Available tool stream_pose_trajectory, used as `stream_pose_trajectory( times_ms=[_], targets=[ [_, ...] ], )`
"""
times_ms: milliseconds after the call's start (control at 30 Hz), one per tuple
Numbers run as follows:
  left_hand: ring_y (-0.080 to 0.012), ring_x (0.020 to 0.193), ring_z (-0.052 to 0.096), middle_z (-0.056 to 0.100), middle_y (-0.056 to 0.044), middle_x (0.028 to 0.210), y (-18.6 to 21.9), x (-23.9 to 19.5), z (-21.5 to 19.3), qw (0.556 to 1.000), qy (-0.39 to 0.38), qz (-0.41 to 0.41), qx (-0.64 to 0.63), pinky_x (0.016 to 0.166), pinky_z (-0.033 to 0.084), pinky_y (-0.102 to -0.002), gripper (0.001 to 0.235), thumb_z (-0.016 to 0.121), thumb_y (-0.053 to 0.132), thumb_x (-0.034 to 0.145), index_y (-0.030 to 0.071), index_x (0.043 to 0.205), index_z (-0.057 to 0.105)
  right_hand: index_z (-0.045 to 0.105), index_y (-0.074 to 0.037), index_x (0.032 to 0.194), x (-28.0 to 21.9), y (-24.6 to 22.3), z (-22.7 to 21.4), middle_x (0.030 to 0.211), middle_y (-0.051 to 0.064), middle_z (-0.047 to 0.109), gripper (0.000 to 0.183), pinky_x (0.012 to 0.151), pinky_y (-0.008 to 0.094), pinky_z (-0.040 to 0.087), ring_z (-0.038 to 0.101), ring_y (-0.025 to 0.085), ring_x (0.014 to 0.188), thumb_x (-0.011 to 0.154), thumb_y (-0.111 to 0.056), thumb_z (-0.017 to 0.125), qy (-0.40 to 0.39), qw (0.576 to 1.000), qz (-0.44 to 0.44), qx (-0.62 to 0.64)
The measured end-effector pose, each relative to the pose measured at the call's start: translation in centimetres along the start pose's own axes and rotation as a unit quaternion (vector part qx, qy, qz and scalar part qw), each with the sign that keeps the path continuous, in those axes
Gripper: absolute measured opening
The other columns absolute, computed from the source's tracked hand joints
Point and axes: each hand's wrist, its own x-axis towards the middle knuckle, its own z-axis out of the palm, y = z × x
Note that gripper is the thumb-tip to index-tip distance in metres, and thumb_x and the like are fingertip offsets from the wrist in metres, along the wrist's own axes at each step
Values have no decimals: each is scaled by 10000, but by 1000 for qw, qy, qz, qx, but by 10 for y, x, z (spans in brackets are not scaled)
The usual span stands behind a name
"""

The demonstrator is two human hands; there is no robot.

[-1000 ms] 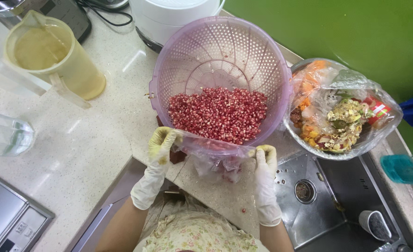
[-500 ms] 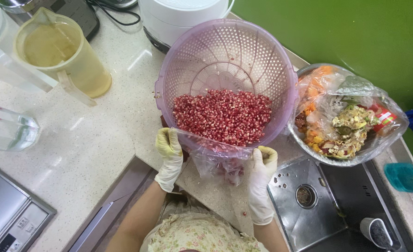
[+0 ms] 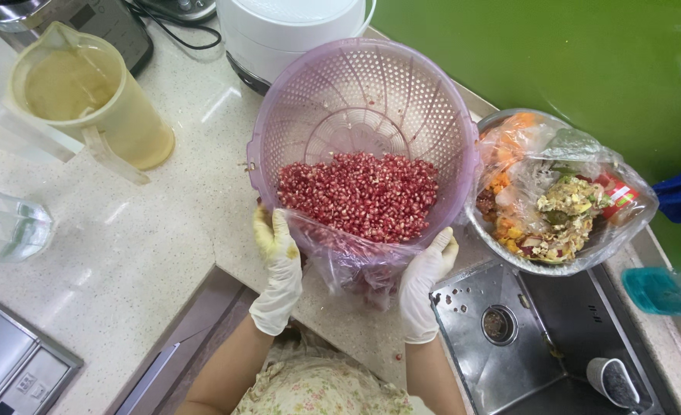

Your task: The person pours pomegranate seeds from a colander into a plastic bag, seals the bag by hand, and places it in a refrigerator.

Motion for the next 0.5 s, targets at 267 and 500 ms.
stream_pose_trajectory(
  times_ms=[267, 500],
  targets=[
    [-91, 913, 494, 548, 1, 1040, -28, 6, 19, 996, 84, 32, -8, 852, 450, -259, 237, 527, 226, 1099, 44, 1250, 511, 628, 0, 961, 16, 1, 4, 793, 1, 572, 493, 653, 309, 422, 476, 111, 711, 1065, -476, 553, -12, 990, -21, -136],
    [-86, 958, 487, 543, -1, 1070, -36, 12, 5, 988, 100, 77, 92, 895, 438, -252, 231, 526, 202, 1092, 23, 1238, 521, 589, -32, 782, 4, -7, 1, 681, -45, 522, 429, 539, 281, 343, 415, 72, 606, 1026, -377, 659, -40, 993, -14, -110]
  ],
)
